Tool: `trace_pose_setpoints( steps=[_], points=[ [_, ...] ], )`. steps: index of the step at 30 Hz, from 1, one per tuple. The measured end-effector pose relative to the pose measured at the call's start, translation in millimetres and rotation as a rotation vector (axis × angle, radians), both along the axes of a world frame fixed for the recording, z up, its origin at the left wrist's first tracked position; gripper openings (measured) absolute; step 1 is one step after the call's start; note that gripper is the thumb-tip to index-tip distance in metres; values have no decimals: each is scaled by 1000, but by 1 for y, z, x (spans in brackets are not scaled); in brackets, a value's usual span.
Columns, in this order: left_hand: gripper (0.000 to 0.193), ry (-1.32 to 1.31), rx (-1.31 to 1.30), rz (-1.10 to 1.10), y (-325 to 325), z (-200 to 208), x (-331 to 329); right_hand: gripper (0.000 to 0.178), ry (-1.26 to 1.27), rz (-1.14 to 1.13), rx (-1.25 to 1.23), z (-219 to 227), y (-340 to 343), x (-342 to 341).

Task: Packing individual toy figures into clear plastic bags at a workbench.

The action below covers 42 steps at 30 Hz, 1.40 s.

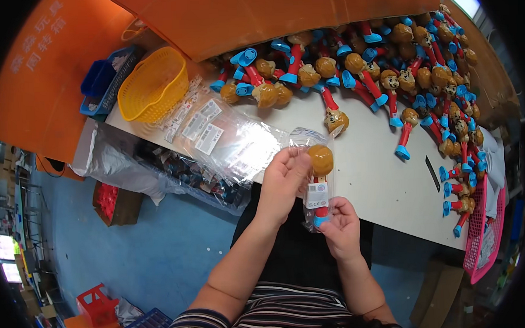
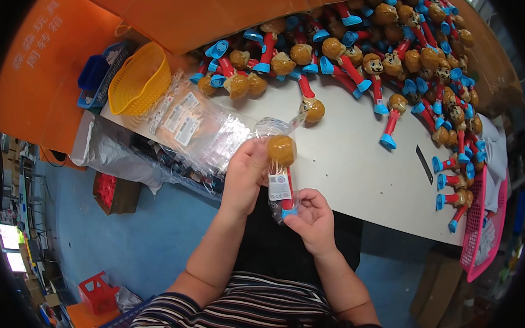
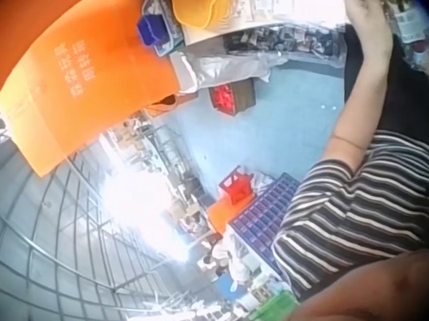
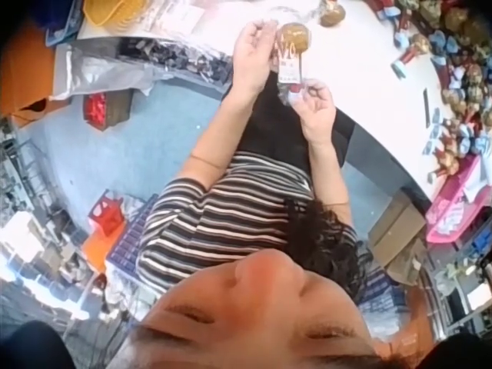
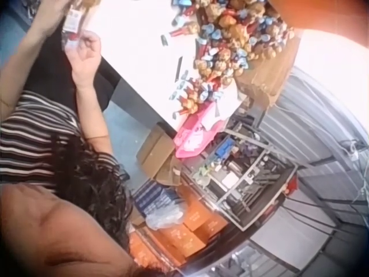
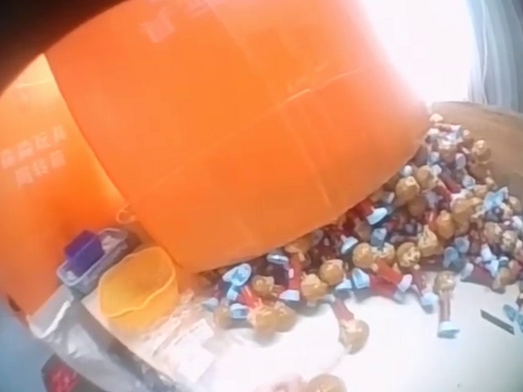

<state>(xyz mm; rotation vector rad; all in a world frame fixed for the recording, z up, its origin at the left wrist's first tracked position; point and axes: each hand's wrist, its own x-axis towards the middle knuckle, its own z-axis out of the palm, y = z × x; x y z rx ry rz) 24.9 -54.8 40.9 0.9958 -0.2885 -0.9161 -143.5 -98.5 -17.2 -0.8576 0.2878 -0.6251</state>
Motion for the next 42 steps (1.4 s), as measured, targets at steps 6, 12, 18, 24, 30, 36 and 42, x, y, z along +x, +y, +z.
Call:
trace_pose_setpoints(
  steps=[6, 12, 18, 24, 30, 36, 42],
  points=[
    [36, -194, 24, -52, 1, 2, -7, 45, 106, -42, -10, 13, 4, 3],
    [36, -57, -6, -126, 4, 9, -3, 30, 55, -63, -1, 19, -2, -3],
    [38, 56, -50, -151, 4, 6, -6, 22, 384, -73, -94, 20, -8, -16],
    [42, 11, -46, -45, 3, 6, -15, 67, 520, -80, -471, 62, -1, 4],
    [44, 96, -77, -116, 2, 5, -14, 53, 443, -76, -315, 52, -2, 1],
    [48, 177, -254, -218, 0, 5, 0, 48, 293, 61, -186, 40, -12, -13],
    [30, 231, -201, -208, -1, -15, 2, 58, 112, 162, 64, 24, -11, -17]
  ],
)
